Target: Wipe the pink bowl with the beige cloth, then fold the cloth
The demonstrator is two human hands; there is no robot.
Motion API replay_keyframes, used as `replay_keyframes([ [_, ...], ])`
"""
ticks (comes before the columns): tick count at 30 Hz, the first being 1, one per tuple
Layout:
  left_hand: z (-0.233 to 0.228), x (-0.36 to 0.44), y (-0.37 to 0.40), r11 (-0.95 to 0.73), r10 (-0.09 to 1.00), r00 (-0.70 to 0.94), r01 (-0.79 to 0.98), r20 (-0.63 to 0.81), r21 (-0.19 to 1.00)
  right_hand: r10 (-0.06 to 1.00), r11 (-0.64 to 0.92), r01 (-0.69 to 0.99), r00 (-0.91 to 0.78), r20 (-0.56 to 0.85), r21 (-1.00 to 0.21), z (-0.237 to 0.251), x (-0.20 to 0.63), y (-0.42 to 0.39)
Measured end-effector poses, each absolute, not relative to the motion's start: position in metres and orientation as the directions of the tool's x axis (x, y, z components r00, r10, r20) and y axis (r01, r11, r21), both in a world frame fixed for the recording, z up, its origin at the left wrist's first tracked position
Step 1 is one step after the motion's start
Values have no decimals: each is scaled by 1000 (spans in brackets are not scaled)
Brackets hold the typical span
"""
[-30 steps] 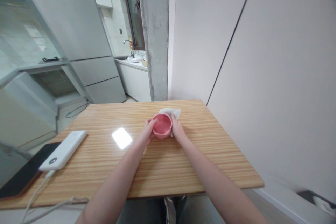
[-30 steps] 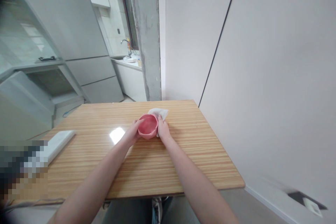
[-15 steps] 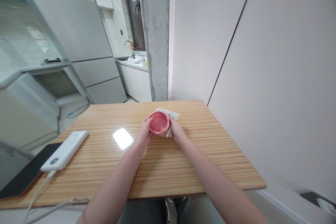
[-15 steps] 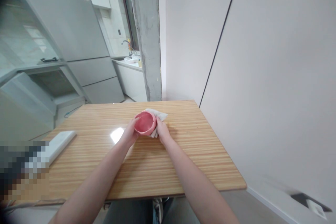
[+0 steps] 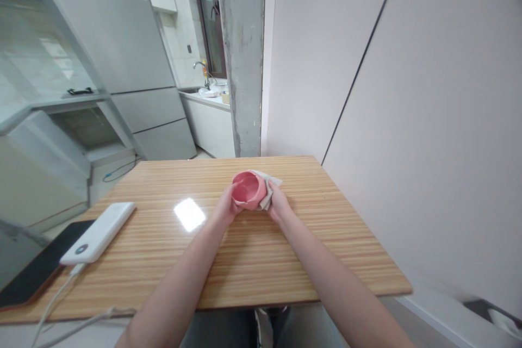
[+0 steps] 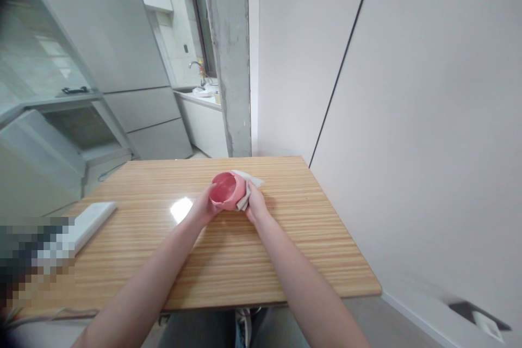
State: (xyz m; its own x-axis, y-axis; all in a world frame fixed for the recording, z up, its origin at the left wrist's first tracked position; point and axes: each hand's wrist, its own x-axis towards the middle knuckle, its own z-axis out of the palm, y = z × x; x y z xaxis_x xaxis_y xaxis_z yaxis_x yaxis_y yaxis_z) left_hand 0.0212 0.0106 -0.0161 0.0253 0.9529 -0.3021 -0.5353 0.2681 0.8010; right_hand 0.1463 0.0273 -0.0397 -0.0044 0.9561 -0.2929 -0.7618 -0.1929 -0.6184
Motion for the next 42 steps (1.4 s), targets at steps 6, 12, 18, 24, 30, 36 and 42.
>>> replay_keyframes([
  [6,-14,17,9,268,942,-24,-544,-334,795,952,-245,-737,-58,-302,-630,-33,143,22],
  [12,-7,4,17,105,940,-193,-620,-281,777,985,-156,-561,-21,-174,-813,-35,152,25],
  [18,-9,8,21,125,964,-80,-705,-254,698,993,-51,399,119,-3,-915,-30,190,24],
  [24,-12,28,8,167,979,15,-624,-202,764,933,246,183,222,284,-952,-21,190,23],
  [30,-12,35,0,251,958,252,-493,-139,833,966,213,-137,180,187,-967,-33,180,36],
  [36,-20,25,0,-117,952,294,77,90,990,773,133,59,619,141,-989,-34,248,55],
  [42,-22,20,-7,-509,760,626,403,177,760,518,-55,465,770,373,-883,-49,295,54],
])
